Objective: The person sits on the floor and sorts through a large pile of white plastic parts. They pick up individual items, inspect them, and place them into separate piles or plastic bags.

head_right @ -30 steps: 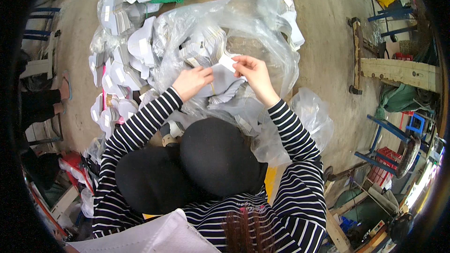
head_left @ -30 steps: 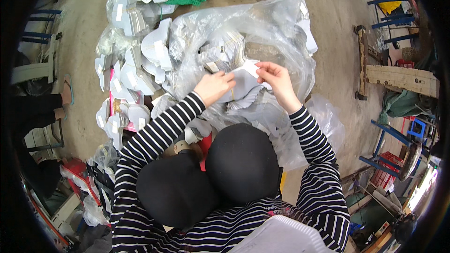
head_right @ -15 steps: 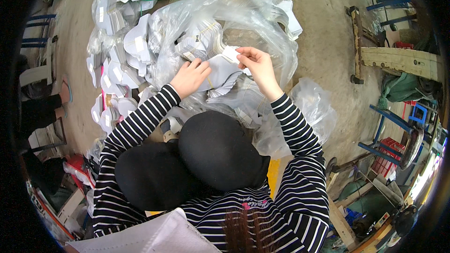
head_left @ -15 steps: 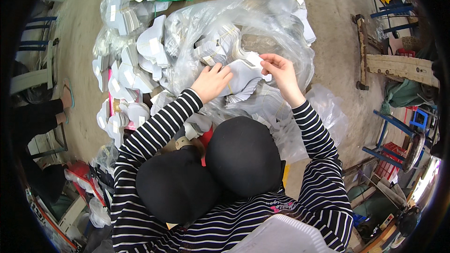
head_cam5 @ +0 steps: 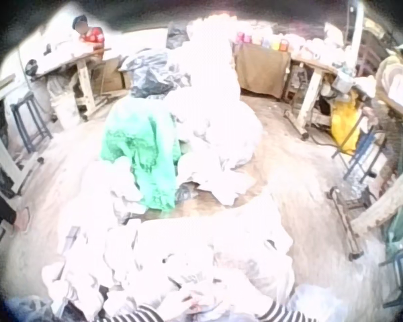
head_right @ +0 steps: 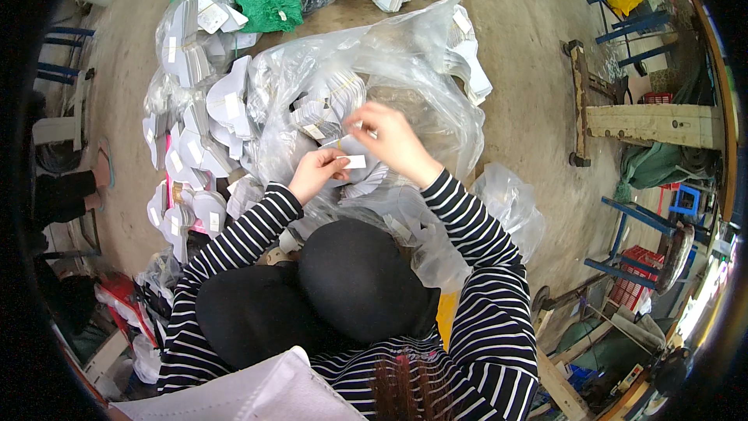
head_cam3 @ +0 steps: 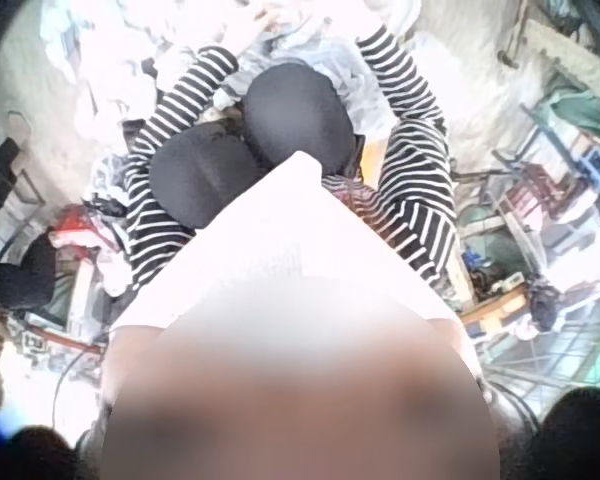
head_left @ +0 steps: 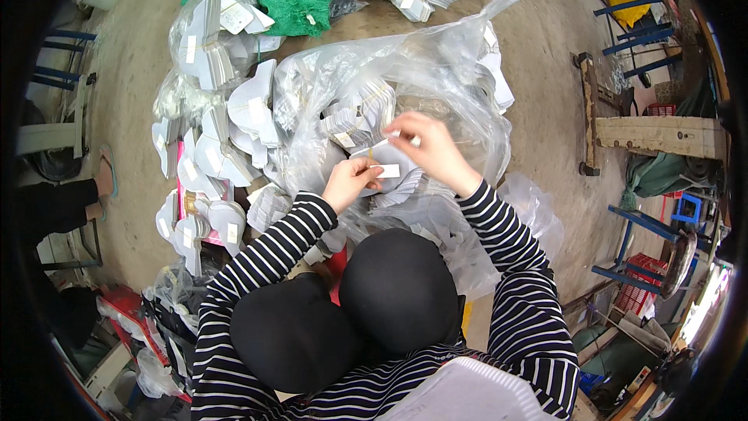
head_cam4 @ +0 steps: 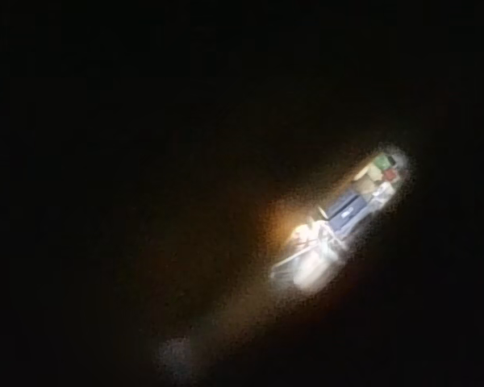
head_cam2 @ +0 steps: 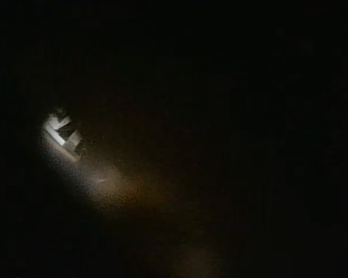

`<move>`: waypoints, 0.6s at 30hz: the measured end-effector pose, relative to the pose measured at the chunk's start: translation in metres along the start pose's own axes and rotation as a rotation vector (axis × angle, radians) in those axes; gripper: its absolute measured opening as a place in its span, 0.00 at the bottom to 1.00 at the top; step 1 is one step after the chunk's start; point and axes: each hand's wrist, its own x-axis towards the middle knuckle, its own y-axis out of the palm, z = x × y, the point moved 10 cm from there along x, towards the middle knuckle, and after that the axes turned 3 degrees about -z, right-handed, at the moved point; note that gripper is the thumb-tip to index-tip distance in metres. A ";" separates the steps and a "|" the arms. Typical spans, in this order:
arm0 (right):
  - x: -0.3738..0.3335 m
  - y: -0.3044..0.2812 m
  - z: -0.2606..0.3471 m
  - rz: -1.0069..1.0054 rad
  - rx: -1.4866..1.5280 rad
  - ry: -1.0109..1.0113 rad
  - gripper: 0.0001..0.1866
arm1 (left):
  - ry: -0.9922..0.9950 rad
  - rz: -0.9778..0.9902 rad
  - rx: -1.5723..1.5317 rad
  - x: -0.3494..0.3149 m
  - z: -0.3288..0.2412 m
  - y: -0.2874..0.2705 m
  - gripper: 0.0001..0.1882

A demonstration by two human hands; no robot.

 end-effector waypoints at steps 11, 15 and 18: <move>0.081 -0.025 -0.010 -0.056 0.094 0.102 0.15 | -0.166 -0.001 -0.267 -0.002 -0.003 -0.013 0.15; 0.032 0.064 -0.018 0.440 -0.151 0.050 0.14 | -0.125 -0.007 -0.280 -0.003 -0.008 -0.013 0.15; 0.011 0.053 -0.048 0.224 0.020 0.200 0.11 | -0.141 -0.027 -0.313 -0.003 -0.004 -0.015 0.14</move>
